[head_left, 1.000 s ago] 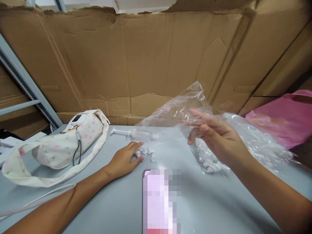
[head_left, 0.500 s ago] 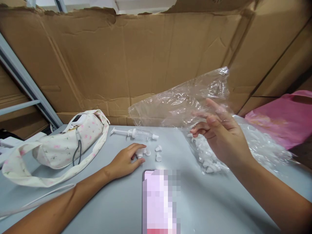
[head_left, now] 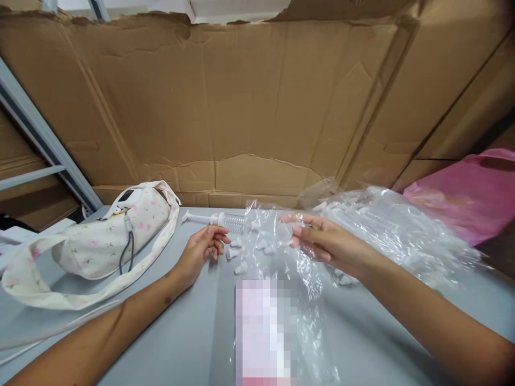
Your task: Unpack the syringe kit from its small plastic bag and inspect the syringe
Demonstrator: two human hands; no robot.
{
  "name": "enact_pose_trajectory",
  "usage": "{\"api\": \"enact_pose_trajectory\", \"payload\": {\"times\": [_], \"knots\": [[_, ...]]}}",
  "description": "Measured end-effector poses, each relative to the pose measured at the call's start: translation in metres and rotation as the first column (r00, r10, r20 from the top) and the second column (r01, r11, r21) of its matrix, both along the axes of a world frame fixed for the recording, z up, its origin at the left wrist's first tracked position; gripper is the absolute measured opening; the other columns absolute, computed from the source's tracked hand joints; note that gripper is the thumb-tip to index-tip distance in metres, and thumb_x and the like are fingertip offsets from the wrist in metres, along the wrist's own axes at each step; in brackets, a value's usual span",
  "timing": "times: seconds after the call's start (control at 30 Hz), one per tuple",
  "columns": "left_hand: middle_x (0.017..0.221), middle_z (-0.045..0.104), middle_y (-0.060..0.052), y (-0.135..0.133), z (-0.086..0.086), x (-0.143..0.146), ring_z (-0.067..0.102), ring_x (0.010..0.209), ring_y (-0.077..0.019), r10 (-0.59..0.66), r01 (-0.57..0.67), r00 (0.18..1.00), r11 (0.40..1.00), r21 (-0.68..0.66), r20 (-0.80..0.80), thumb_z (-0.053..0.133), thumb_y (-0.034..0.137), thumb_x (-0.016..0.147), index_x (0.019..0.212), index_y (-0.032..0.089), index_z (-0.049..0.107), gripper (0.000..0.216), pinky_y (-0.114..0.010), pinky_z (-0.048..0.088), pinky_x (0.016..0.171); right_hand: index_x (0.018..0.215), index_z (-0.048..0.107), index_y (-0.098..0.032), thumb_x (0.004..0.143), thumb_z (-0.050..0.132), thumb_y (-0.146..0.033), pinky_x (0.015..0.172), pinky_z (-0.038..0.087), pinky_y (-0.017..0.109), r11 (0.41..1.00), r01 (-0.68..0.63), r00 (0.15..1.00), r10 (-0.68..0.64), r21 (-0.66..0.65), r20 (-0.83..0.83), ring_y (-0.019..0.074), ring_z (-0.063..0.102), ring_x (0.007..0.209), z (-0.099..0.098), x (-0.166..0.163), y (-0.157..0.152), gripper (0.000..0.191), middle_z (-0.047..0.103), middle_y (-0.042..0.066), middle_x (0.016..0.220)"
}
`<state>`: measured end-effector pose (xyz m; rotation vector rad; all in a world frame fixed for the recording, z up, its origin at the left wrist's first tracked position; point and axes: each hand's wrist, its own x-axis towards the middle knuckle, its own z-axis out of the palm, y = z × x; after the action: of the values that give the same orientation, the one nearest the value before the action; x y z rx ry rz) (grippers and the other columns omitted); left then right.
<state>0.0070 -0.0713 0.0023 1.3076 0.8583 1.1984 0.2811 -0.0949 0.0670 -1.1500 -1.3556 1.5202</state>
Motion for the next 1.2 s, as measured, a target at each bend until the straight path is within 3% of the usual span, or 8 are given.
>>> {"api": "enact_pose_trajectory", "payload": {"times": [0.13, 0.3, 0.5, 0.67, 0.83, 0.93, 1.03, 1.2], "knots": [[0.081, 0.067, -0.010, -0.009, 0.005, 0.004, 0.061, 0.063, -0.0160, -0.139, 0.143, 0.989, 0.985, -0.097, 0.047, 0.051, 0.064, 0.080, 0.100, 0.013, 0.060, 0.055, -0.022, 0.041, 0.048, 0.105, 0.059, -0.018, 0.073, 0.071, -0.041, 0.038, 0.015, 0.020, 0.984, -0.167, 0.984, 0.170, -0.060, 0.052, 0.0009, 0.025, 0.036, -0.015, -0.013, -0.002, 0.041, 0.061, -0.002, 0.062], [0.064, 0.062, -0.003, -0.020, 0.012, 0.008, 0.056, 0.055, -0.0118, -0.156, 0.146, 0.978, 0.986, -0.081, -0.136, 0.060, 0.053, 0.079, 0.081, 0.015, 0.057, 0.039, -0.019, 0.035, 0.045, 0.105, 0.058, -0.018, 0.071, 0.073, -0.035, 0.036, 0.019, 0.020, 0.956, -0.273, 0.941, 0.288, -0.104, 0.176, 0.0027, 0.033, 0.035, -0.020, -0.027, -0.012, 0.041, 0.058, -0.006, 0.057], [0.061, 0.059, 0.002, -0.022, 0.016, 0.011, 0.048, 0.051, -0.0079, -0.081, 0.068, 0.971, 0.996, -0.065, -0.225, 0.064, 0.045, 0.079, 0.077, 0.016, 0.053, 0.031, -0.019, 0.035, 0.047, 0.091, 0.058, -0.019, 0.072, 0.070, -0.042, 0.041, 0.026, 0.021, 0.985, -0.175, 0.965, 0.174, -0.014, 0.197, 0.0045, 0.044, 0.041, -0.021, -0.028, -0.013, 0.032, 0.065, 0.000, 0.075], [0.059, 0.057, 0.003, -0.023, 0.015, 0.012, 0.048, 0.052, -0.0082, -0.059, 0.061, 0.961, 0.998, -0.002, -0.268, 0.063, 0.041, 0.081, 0.083, 0.017, 0.056, 0.026, -0.020, 0.037, 0.050, 0.065, 0.050, -0.017, 0.075, 0.066, -0.047, 0.045, 0.024, 0.021, 0.995, -0.103, 0.984, 0.101, 0.005, 0.149, 0.0057, 0.044, 0.043, -0.025, -0.025, -0.005, 0.036, 0.054, -0.003, 0.056], [0.060, 0.054, 0.004, -0.017, 0.010, 0.010, 0.049, 0.056, -0.0086, 0.133, -0.097, 0.971, 0.979, 0.180, -0.200, 0.061, 0.036, 0.082, 0.082, 0.017, 0.057, 0.020, -0.020, 0.038, 0.053, 0.066, 0.048, -0.018, 0.078, 0.060, -0.050, 0.049, 0.030, 0.023, 0.995, -0.059, 0.965, 0.036, 0.083, 0.259, 0.0059, 0.043, 0.044, -0.029, -0.023, 0.000, 0.037, 0.050, -0.005, 0.054], [0.061, 0.053, 0.004, -0.015, 0.007, 0.008, 0.051, 0.059, -0.0101, 0.159, -0.109, 0.956, 0.973, 0.205, -0.245, 0.059, 0.036, 0.084, 0.085, 0.018, 0.057, 0.019, -0.022, 0.040, 0.056, 0.067, 0.046, -0.019, 0.082, 0.055, -0.048, 0.050, 0.031, 0.024, 0.988, -0.061, 0.946, 0.011, 0.143, 0.323, 0.0066, 0.042, 0.044, -0.031, -0.024, 0.000, 0.034, 0.048, -0.006, 0.054], [0.069, 0.059, 0.001, -0.017, 0.010, 0.006, 0.055, 0.067, -0.0140, 0.183, -0.048, 0.869, 0.956, 0.290, -0.459, 0.053, 0.035, 0.087, 0.090, 0.019, 0.059, 0.017, -0.027, 0.043, 0.064, 0.071, 0.047, -0.019, 0.084, 0.053, -0.047, 0.052, 0.033, 0.024, 0.973, -0.060, 0.939, -0.021, 0.224, 0.343, 0.0074, 0.045, 0.049, -0.033, -0.026, -0.002, 0.032, 0.049, -0.005, 0.061], [0.100, 0.066, -0.005, -0.029, 0.024, 0.006, 0.056, 0.094, -0.0216, 0.341, 0.190, 0.606, 0.815, 0.547, -0.719, 0.045, 0.028, 0.089, 0.099, 0.023, 0.064, 0.022, -0.039, 0.039, 0.086, 0.072, 0.049, -0.019, 0.086, 0.051, -0.043, 0.054, 0.033, 0.025, 0.945, -0.176, 0.933, 0.070, 0.276, 0.354, 0.0097, 0.044, 0.055, -0.033, -0.033, -0.013, 0.028, 0.046, -0.004, 0.063]]}}
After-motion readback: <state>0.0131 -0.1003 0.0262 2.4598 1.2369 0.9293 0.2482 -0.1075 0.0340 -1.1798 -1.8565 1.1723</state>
